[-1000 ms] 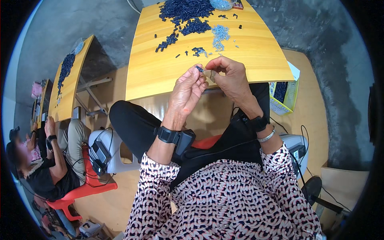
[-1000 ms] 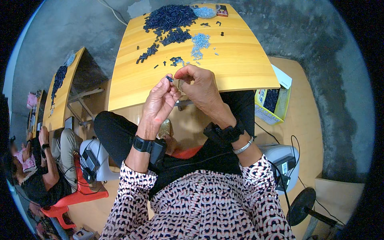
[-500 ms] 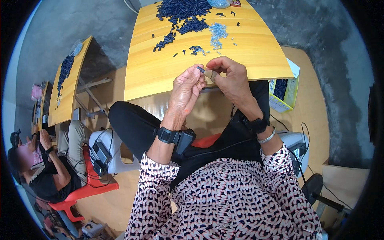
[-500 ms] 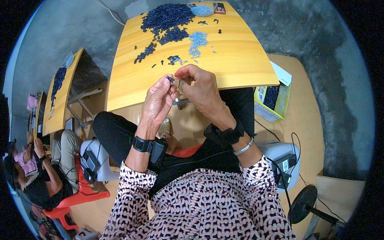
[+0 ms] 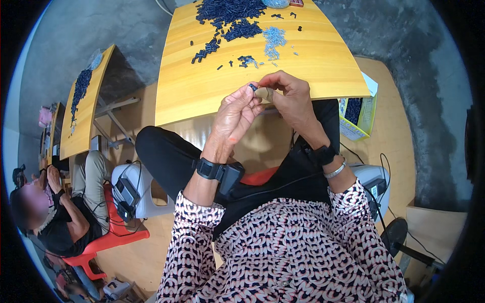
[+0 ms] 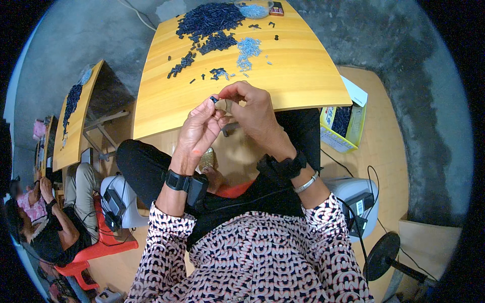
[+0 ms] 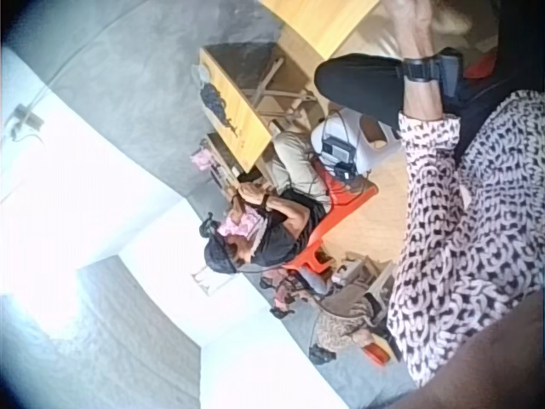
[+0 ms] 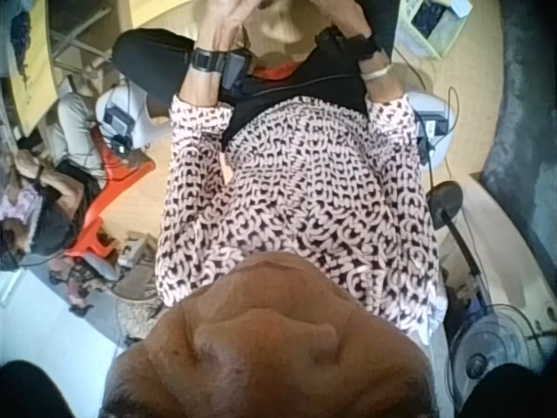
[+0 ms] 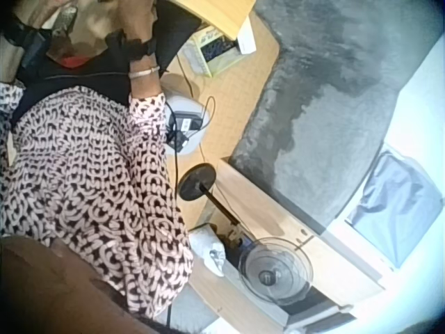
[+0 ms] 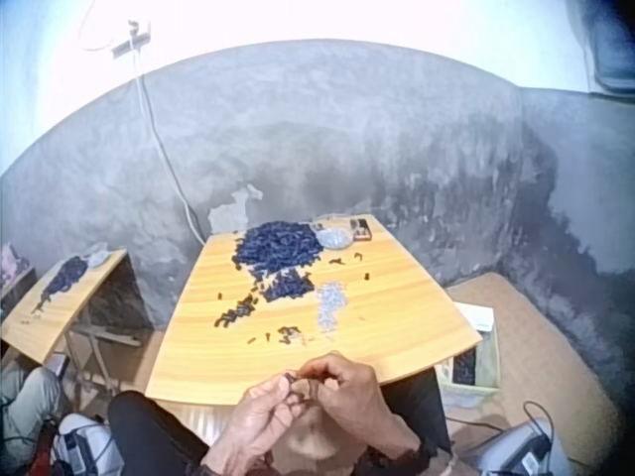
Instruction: Manually assembling small plastic or rubber components.
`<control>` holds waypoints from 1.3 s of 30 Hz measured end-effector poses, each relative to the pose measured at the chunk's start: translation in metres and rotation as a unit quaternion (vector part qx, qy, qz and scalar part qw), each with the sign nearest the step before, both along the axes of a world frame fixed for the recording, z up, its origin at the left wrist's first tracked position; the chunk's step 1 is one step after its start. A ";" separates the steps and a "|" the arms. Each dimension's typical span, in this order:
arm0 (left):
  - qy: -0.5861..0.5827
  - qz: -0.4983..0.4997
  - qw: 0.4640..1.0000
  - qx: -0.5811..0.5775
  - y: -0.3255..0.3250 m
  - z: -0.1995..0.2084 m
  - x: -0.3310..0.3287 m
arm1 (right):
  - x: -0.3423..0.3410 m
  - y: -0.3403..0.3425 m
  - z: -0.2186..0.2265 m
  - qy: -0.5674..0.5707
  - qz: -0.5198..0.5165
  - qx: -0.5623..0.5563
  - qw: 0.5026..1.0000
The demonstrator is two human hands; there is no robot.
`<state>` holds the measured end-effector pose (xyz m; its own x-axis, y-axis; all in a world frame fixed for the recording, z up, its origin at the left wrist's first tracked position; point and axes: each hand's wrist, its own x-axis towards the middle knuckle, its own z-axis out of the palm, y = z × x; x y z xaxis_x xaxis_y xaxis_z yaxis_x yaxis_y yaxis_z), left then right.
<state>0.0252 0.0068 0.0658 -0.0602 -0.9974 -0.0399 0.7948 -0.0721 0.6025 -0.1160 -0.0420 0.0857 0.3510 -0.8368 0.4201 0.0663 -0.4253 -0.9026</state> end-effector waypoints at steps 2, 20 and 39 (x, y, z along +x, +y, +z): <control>0.026 -0.022 0.999 -0.003 0.000 -0.002 0.000 | -0.001 -0.001 -0.001 -0.016 0.027 0.051 0.998; 0.140 -0.041 0.987 0.061 -0.002 -0.010 -0.007 | -0.006 -0.006 -0.018 -0.070 0.094 0.117 0.986; 0.075 0.047 0.995 0.047 -0.001 -0.002 -0.003 | 0.012 -0.010 0.009 0.048 0.050 0.116 0.991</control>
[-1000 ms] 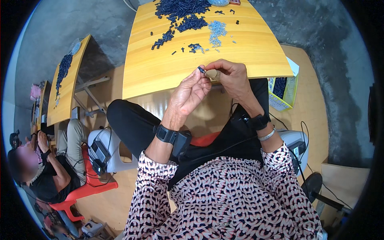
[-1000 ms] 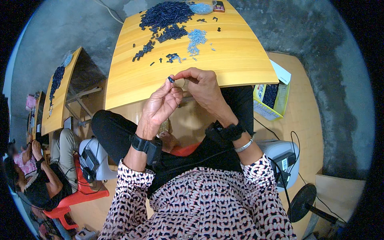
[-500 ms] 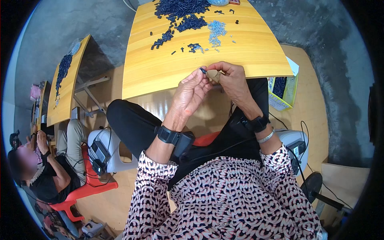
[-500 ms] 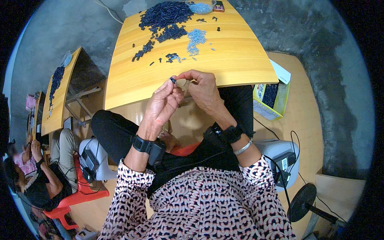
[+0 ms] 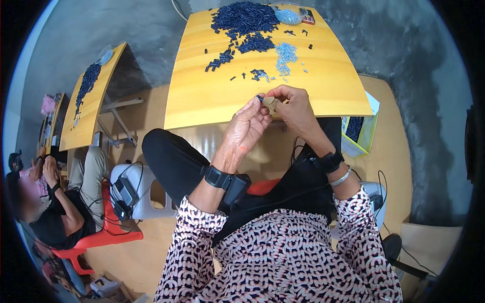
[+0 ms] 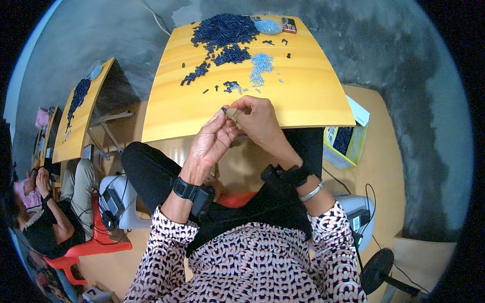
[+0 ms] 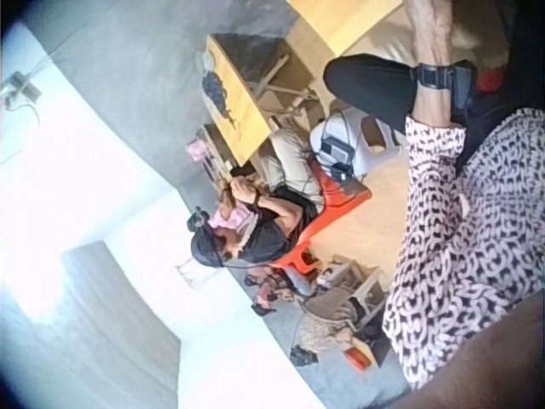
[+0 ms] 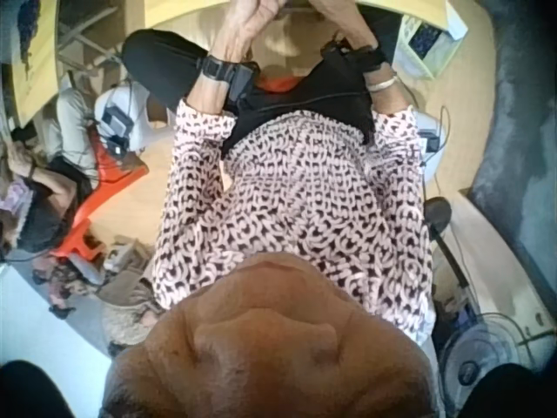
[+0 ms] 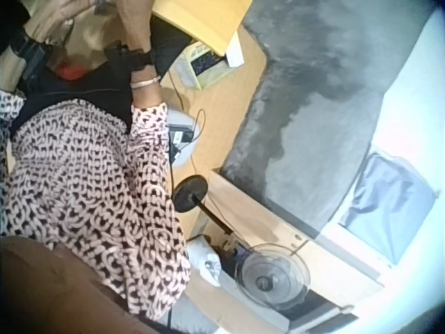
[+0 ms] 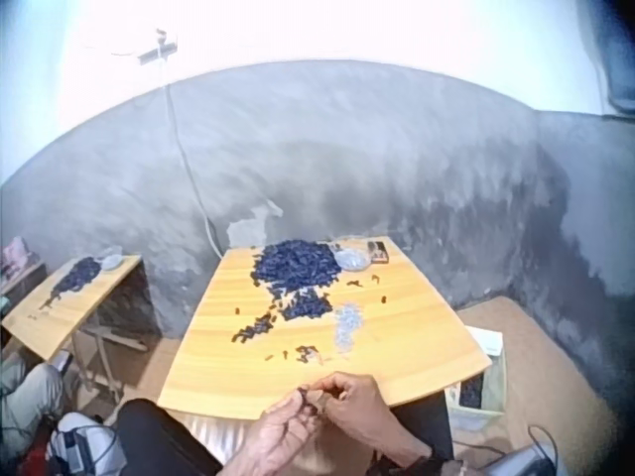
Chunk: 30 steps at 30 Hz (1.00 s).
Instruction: Manually assembling small plastic or rubber components.
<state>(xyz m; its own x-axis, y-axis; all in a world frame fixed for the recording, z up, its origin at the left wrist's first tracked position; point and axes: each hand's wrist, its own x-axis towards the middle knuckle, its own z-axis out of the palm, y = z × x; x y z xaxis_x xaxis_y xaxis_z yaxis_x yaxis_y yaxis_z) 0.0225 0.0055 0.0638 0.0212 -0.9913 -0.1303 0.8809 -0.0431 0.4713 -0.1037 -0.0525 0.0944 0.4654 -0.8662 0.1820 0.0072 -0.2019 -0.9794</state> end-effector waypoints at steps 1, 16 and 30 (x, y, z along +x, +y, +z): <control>0.000 0.004 1.000 -0.003 0.001 0.002 0.001 | 0.001 -0.004 0.006 0.036 0.025 -0.030 0.999; 0.063 -0.003 0.998 0.022 -0.003 0.002 0.014 | 0.024 -0.143 0.017 0.313 -0.033 -0.299 0.901; 0.082 0.007 0.997 0.006 -0.004 0.001 0.022 | 0.054 -0.178 -0.010 0.420 0.030 -0.433 0.797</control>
<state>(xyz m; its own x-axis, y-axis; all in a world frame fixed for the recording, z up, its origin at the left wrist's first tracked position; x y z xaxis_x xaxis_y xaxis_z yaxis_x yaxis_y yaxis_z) 0.0450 0.0014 0.0650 0.0122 -0.9893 -0.1455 0.9464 -0.0355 0.3212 -0.0492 -0.2309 0.0843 0.7734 -0.5569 0.3030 -0.5427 -0.8286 -0.1377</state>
